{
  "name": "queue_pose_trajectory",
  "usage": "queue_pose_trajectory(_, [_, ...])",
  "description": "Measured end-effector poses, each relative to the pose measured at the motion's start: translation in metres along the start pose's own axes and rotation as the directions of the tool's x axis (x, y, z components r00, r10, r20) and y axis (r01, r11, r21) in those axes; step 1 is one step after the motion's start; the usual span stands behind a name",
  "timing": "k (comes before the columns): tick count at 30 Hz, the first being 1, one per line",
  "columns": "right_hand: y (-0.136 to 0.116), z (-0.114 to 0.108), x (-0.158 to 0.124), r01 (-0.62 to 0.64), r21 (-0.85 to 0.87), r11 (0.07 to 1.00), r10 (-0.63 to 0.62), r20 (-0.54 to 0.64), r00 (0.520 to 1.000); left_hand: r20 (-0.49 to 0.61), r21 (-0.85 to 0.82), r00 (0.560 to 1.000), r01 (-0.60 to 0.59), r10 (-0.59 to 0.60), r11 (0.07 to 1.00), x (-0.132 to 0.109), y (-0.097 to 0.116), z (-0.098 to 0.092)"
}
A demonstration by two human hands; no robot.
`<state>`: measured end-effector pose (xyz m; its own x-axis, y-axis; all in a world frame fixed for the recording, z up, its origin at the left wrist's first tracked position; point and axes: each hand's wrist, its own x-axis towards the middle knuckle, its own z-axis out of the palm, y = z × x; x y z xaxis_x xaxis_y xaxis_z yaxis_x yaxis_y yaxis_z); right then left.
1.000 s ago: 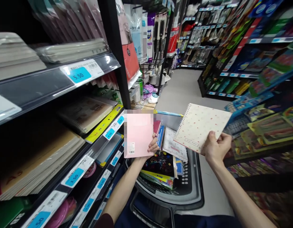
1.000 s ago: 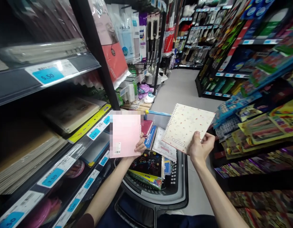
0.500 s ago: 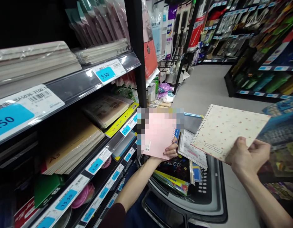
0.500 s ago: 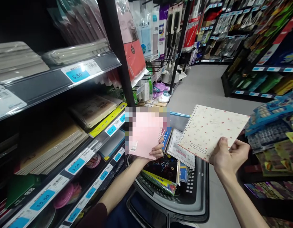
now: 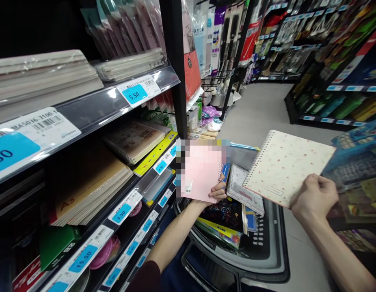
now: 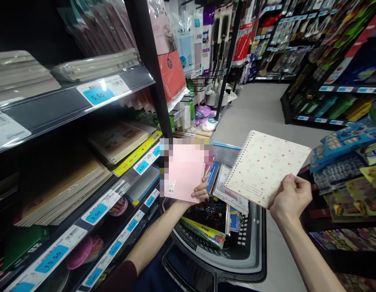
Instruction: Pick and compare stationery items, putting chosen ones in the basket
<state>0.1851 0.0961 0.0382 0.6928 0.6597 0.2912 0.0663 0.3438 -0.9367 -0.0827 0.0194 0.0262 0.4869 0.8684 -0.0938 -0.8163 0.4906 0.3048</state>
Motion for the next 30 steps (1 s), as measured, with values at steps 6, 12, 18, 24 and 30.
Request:
queue_pose_trajectory(6, [-0.016,0.002,-0.008,-0.56,0.145,0.816,0.465,0.411,0.784,0.025,0.002,1.0,-0.004,0.004,1.0,0.002,0.0,0.001])
queue_pose_trajectory(12, [-0.041,-0.008,-0.017,-0.59,0.079,0.803,0.389,0.681,0.62,0.074,-0.002,0.997,0.021,-0.02,1.0,0.005,0.0,0.002])
queue_pose_trajectory(18, [-0.06,-0.011,-0.019,-0.753,0.217,0.621,0.254,0.854,0.455,0.084,-0.032,0.995,0.053,-0.05,0.998,0.012,0.002,-0.004])
queue_pose_trajectory(24, [-0.062,-0.007,-0.026,-0.847,0.207,0.49,0.218,0.911,0.349,0.076,-0.025,0.994,0.076,-0.074,0.997,0.017,0.002,-0.005])
queue_pose_trajectory(30, [-0.074,-0.009,-0.031,-0.9,0.193,0.391,0.11,0.961,0.254,0.099,-0.02,0.992,0.079,-0.077,0.997,0.022,0.003,-0.012])
